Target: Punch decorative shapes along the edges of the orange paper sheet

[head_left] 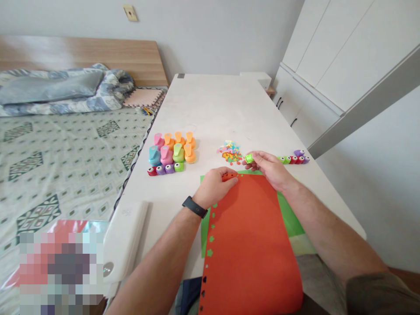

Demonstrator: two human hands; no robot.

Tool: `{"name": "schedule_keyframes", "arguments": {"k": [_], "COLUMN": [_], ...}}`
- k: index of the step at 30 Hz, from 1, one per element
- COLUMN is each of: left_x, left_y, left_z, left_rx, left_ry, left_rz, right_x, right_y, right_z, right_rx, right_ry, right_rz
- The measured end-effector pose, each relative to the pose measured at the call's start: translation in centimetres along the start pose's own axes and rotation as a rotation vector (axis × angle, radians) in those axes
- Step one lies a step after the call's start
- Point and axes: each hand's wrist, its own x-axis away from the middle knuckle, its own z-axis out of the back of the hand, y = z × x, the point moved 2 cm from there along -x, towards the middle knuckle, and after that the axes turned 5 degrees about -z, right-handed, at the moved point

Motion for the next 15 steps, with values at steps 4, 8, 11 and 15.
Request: {"name": "schedule_keyframes", "arguments": {"k": [4,8,11,15], "left_x": [0.1,0.1,0.1,0.0], "left_y": [0.2,0.4,0.4,0.2], "left_z": [0.0,0.1,0.1,0.1], "left_rx": [0.014,0.012,0.025,0.042], "left_ry": [0.003,0.009,0.014,0.022], "left_rz": [-0.012,-0.011,-0.014,-0.02], "right_x": [-0.2,-0.3,-0.9,-2.2], "right_y": [0.3,0.3,0.1,-0.4], "right_z": [0.0,-0.1,0.0,0.3], "right_rx": [-0.044,-0.03,-0.021,0.076], "right_ry": [-0.009,-0.003,-0.012,0.015], "right_rz": [-0.019,-0.02,-0.026,-0.043]}}
